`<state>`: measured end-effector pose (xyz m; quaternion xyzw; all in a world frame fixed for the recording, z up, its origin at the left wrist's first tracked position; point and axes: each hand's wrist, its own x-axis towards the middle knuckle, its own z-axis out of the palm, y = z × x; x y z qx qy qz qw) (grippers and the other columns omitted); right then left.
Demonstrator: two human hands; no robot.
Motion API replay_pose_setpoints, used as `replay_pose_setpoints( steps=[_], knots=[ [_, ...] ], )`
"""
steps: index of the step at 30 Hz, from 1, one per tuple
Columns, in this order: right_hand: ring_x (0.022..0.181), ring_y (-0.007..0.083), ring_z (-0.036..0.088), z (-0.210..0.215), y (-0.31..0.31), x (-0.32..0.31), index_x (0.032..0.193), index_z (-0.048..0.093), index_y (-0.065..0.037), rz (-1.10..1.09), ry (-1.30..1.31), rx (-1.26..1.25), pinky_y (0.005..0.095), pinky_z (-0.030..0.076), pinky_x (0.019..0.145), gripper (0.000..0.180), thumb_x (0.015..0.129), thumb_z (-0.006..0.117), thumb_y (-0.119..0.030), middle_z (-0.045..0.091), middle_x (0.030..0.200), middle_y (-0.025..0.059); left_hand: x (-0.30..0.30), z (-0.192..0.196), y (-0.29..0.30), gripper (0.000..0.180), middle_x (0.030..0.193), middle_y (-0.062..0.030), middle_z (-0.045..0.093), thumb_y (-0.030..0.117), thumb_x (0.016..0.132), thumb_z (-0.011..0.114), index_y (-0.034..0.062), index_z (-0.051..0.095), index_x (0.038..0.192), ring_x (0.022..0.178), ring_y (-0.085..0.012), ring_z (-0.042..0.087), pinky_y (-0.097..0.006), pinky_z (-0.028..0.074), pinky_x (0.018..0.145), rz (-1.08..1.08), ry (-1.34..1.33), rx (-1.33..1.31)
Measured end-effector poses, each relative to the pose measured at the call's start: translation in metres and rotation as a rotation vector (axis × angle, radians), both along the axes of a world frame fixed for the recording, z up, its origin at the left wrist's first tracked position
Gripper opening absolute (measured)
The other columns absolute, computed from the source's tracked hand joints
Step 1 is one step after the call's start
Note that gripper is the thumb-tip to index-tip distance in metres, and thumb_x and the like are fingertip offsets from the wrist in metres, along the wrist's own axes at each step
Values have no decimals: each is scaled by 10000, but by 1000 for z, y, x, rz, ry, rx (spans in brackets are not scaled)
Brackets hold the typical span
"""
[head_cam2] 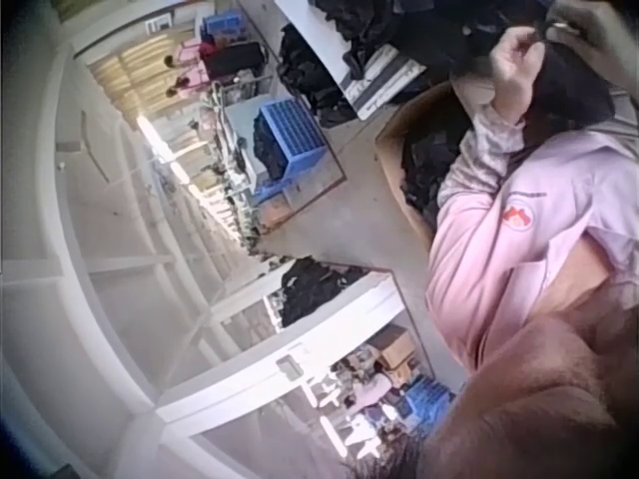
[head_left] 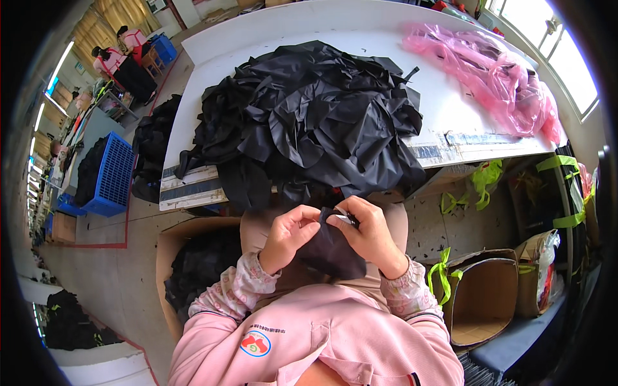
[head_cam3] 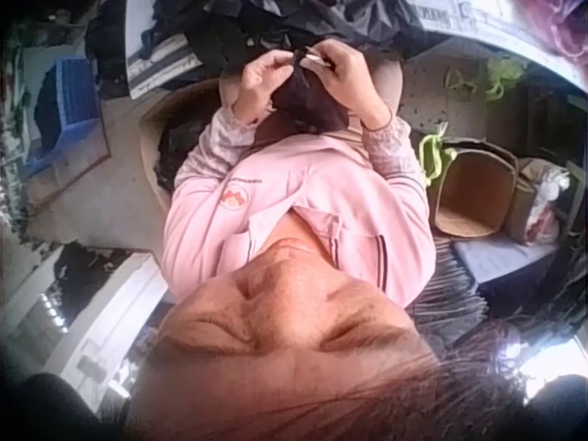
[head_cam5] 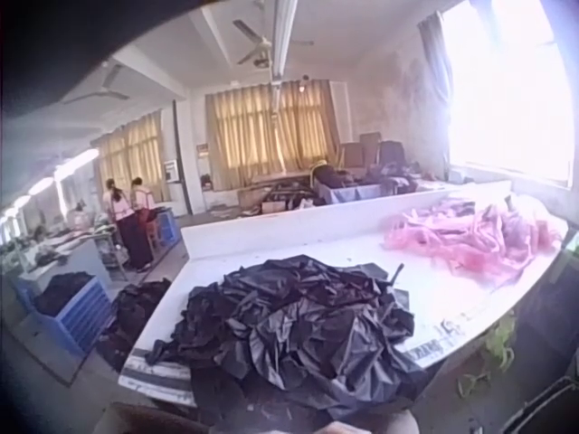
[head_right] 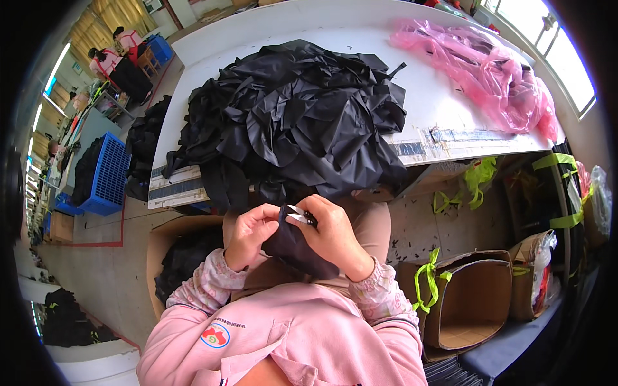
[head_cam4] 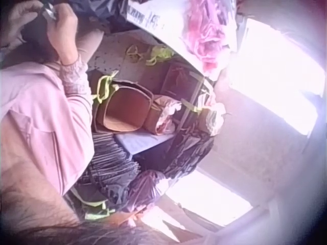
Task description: Trimming excess material and threads from black fabric components using small clippers.
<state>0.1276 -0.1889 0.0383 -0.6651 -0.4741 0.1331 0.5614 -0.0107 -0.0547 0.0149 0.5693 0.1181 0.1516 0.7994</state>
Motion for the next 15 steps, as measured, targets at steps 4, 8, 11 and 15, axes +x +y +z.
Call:
replay_pose_setpoints(
  steps=[4, 8, 11, 15],
  knots=[
    [662, 307, 583, 2, 1, -1, 844, 607, 24, -1, 5, -75, 339, 458, 598, 154, 796, 710, -80, 584, 740, 147, 1, 3, 1, 225, 1012, -30, 586, -39, 839, 651, -33, 613, 1061, 919, -90, 561, -225, 452, 846, 23, -74, 431],
    [651, 251, 581, 2, 1, 2, 861, 615, 25, 49, 37, -90, 322, 450, 597, 174, 792, 723, -93, 588, 737, 136, -2, 3, 8, 190, 1042, -42, 579, -64, 821, 657, -49, 633, 1008, 928, -100, 565, -229, 455, 838, -7, -36, 463],
    [671, 92, 521, -7, 1, 7, 872, 628, 7, 148, 215, -59, 237, 430, 620, 115, 802, 713, -28, 586, 724, 30, -2, 8, 13, 148, 1042, -43, 582, -67, 829, 645, -46, 649, 975, 941, -105, 565, -227, 457, 826, -78, -38, 314],
    [775, 55, 533, -7, -1, 10, 924, 631, -4, 268, 372, -35, 205, 438, 678, 136, 809, 701, 12, 606, 817, -9, -3, 3, 16, 144, 1071, -48, 587, -52, 829, 635, -31, 656, 970, 961, -117, 572, -246, 451, 866, -170, 13, -24]
  ],
)
